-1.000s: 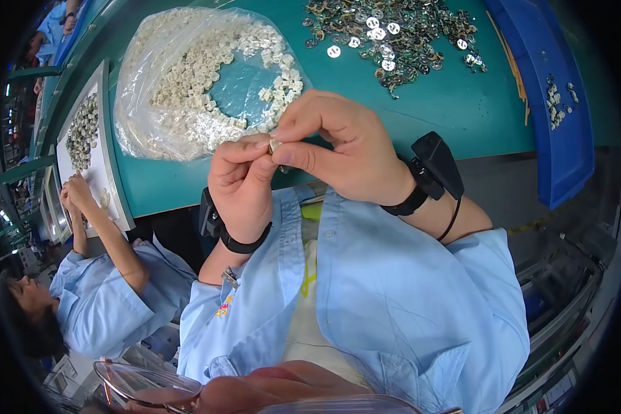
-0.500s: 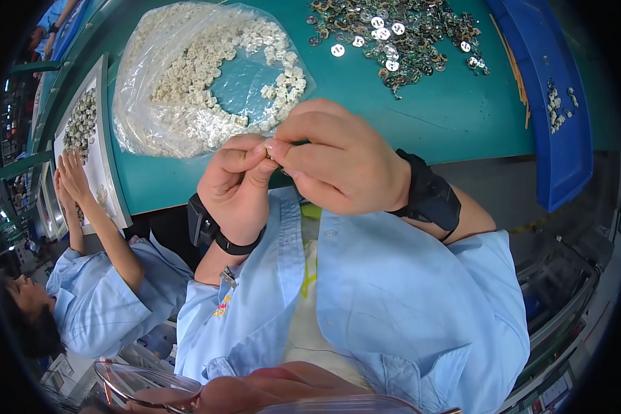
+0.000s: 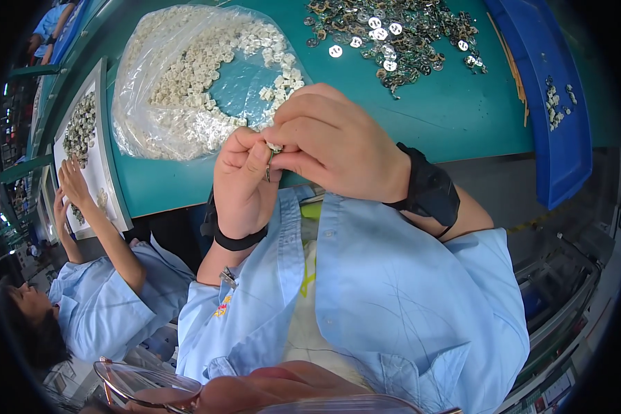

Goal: Manually sort small metal and plastic electronic components at a workbench.

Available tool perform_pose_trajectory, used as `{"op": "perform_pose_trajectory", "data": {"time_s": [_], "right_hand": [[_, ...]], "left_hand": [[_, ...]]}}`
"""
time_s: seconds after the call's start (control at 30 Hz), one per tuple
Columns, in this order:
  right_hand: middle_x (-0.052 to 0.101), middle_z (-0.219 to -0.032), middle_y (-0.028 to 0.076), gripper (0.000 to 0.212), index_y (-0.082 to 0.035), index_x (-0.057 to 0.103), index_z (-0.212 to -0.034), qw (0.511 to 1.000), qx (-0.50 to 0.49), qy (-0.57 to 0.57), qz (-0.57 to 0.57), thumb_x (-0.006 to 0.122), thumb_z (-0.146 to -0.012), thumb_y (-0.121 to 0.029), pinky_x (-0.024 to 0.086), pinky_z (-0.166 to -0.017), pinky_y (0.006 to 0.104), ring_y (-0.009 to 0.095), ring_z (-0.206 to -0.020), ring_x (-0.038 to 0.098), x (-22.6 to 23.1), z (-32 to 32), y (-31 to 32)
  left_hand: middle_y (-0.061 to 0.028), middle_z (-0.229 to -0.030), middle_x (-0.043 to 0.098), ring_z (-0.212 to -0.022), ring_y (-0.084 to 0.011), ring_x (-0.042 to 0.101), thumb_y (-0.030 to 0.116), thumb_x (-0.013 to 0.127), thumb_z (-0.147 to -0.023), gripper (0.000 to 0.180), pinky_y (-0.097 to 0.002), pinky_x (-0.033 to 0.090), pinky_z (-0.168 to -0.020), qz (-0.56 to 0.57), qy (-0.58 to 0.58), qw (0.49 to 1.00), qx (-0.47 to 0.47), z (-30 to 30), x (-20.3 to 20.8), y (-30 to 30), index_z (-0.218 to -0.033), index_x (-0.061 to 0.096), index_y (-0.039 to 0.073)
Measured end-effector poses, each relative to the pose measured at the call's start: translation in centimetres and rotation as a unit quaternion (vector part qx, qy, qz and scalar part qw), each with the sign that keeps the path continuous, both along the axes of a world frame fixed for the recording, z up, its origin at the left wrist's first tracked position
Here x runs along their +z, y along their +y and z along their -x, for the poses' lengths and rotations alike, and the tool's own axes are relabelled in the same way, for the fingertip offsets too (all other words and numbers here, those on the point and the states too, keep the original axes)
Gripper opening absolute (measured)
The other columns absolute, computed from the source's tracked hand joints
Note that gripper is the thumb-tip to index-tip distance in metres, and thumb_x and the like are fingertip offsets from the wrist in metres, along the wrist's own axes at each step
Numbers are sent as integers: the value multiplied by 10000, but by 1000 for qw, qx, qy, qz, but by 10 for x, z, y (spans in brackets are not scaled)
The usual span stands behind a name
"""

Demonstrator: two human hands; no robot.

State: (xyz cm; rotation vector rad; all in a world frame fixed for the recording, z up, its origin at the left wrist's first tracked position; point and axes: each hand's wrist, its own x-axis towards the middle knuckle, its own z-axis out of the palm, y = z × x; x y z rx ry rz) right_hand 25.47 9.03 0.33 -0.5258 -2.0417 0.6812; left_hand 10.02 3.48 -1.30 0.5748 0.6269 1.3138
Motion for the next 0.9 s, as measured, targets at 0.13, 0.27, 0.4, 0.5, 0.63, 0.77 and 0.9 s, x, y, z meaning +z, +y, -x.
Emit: {"op": "perform_pose_trajectory", "data": {"time_s": [0.13, 0.27, 0.4, 0.5, 0.63, 0.77, 0.9], "right_hand": [[525, -790, 70, 316, -45, 575, -860, 997, -34, -17, -66, 730, -586, -73, 411, -636, 334, 240, -699, 504, 1, -3, -3], [515, -761, 71, 298, -42, 576, -844, 995, -53, -37, -82, 724, -588, -81, 410, -618, 339, 242, -683, 492, 4, -11, -2], [517, -729, 74, 222, -45, 574, -837, 983, -90, -67, -142, 680, -643, -48, 409, -605, 331, 242, -670, 492, 11, -30, 11], [567, -783, 104, 137, -41, 584, -859, 921, -231, -227, -218, 617, -727, -58, 424, -628, 334, 257, -715, 539, 32, -96, 47], [594, -840, 170, 209, 2, 578, -873, 747, -525, -397, -90, 540, -817, -195, 441, -657, 358, 319, -771, 569, 57, -215, 72], [591, -808, 199, 280, 12, 577, -881, 619, -572, -532, 77, 521, -818, -256, 443, -669, 392, 358, -794, 567, 33, -359, 76], [592, -823, 219, 315, 11, 574, -925, 604, -517, -576, 192, 521, -815, -279, 444, -692, 390, 364, -822, 570, 8, -369, 75]], "left_hand": [[-76, -930, 586, -796, -110, 526, 139, 499, -880, 111, -226, 408, -735, 8, -38, 998, -44, -2, -3, 1, -872, 509, 29], [-72, -924, 584, -817, -103, 512, 152, 491, -884, 128, -233, 393, -756, 30, -22, 998, -44, -12, 3, 4, -885, 516, 26], [-70, -911, 583, -837, -101, 510, 143, 494, -882, 127, -237, 389, -772, 26, 44, 999, -15, -10, 0, 4, -906, 525, 22], [-66, -903, 584, -829, -98, 512, 137, 497, -880, 128, -232, 392, -767, -6, 103, 995, -2, 2, 3, 3, -920, 531, 20], [-65, -891, 587, -819, -94, 515, 133, 504, -876, 129, -224, 395, -762, -16, 127, 992, 16, 14, 8, 4, -923, 533, 17], [-60, -873, 591, -807, -89, 517, 131, 505, -875, 128, -218, 398, -754, -25, 138, 990, 36, 21, 5, 7, -925, 535, 16], [-57, -865, 593, -805, -87, 517, 133, 508, -874, 131, -217, 397, -753, -14, 144, 989, 40, 24, 4, 13, -926, 536, 16]]}}
